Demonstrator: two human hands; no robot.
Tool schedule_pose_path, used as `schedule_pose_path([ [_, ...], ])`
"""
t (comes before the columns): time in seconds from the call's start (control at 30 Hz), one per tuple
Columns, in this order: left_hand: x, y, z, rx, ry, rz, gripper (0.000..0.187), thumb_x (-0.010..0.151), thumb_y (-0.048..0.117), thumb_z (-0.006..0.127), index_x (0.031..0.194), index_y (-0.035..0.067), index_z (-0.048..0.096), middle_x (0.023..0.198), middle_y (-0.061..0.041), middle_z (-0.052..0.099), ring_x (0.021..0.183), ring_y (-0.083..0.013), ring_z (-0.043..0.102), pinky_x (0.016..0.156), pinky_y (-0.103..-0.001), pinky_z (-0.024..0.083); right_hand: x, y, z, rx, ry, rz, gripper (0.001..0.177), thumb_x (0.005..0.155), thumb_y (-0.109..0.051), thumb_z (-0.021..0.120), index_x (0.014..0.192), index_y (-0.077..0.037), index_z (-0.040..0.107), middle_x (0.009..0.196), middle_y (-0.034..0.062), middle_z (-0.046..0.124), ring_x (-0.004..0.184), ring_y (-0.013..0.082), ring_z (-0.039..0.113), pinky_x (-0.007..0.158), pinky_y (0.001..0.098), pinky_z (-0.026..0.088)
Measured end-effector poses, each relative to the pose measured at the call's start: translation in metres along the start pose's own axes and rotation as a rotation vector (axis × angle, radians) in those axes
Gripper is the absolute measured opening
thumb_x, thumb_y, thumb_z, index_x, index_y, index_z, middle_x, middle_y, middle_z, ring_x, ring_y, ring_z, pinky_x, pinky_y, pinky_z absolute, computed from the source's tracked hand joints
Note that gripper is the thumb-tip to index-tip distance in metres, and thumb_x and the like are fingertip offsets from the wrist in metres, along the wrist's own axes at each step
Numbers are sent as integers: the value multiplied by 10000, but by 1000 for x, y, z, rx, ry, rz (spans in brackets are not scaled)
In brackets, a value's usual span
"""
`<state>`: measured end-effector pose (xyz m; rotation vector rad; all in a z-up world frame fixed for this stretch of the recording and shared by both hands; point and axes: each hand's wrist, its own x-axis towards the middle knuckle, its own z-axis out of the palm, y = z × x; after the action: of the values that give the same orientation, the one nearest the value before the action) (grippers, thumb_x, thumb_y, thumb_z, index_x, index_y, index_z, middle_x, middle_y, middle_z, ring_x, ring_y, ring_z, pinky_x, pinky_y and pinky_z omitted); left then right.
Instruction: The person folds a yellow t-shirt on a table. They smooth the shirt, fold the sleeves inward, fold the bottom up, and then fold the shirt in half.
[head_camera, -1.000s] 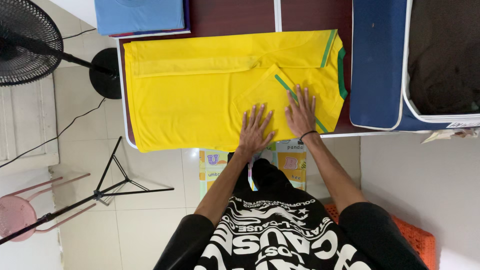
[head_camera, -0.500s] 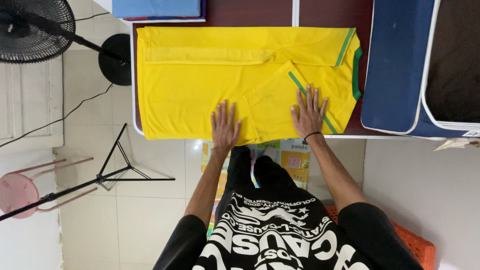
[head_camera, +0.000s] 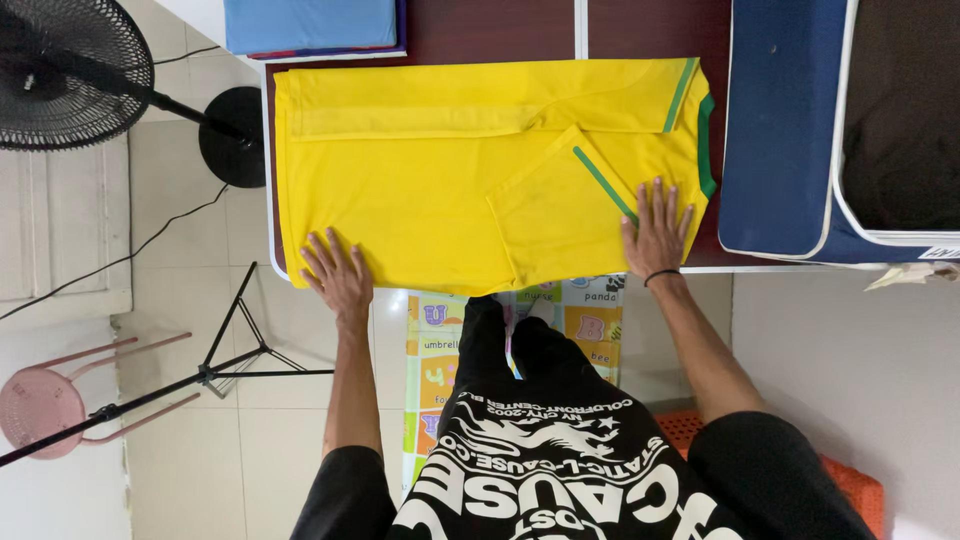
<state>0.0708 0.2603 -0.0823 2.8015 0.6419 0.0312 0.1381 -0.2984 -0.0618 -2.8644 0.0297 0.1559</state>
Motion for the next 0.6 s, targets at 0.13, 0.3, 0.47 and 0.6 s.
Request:
schedule_pose_path([
  [0.13, 3, -7, 9, 11, 57, -46, 704, 1103, 524, 282, 1669, 113, 208, 1718, -240, 61, 1572, -459, 28, 1205, -704, 12, -10, 32, -13, 15, 61, 26, 672, 1089, -439, 350, 1667, -115, 240, 1734, 197, 76, 1597, 388, 31, 1256, 630, 8],
  [0.3, -11, 71, 33, 8, 83, 268, 710, 1113, 491, 356, 1671, 94, 172, 1735, -202, 64, 1592, -440, 29, 1239, -674, 22, -8, 16, -5, -2, 63, -1, 653, 1086, -436, 382, 1651, -122, 289, 1744, 181, 84, 1598, 408, 40, 1259, 638, 3],
  [0.47, -59, 208, 45, 30, -205, 689, 681, 1071, 502, 372, 1656, 213, 176, 1733, -93, 51, 1592, -339, 39, 1267, -597, 45, -8, -24, 8, 25, 20, -91, 655, 1059, -434, 406, 1641, -149, 317, 1726, 176, 106, 1585, 409, 44, 1238, 662, -4],
  [0.6, -90, 248, 51, 28, -235, 887, 654, 1073, 485, 360, 1660, 249, 198, 1740, -69, 92, 1602, -298, 79, 1281, -561, 53, -13, -31, 10, 26, 53, -99, 659, 1063, -438, 418, 1648, -157, 304, 1740, 172, 112, 1598, 406, 36, 1236, 663, -25],
])
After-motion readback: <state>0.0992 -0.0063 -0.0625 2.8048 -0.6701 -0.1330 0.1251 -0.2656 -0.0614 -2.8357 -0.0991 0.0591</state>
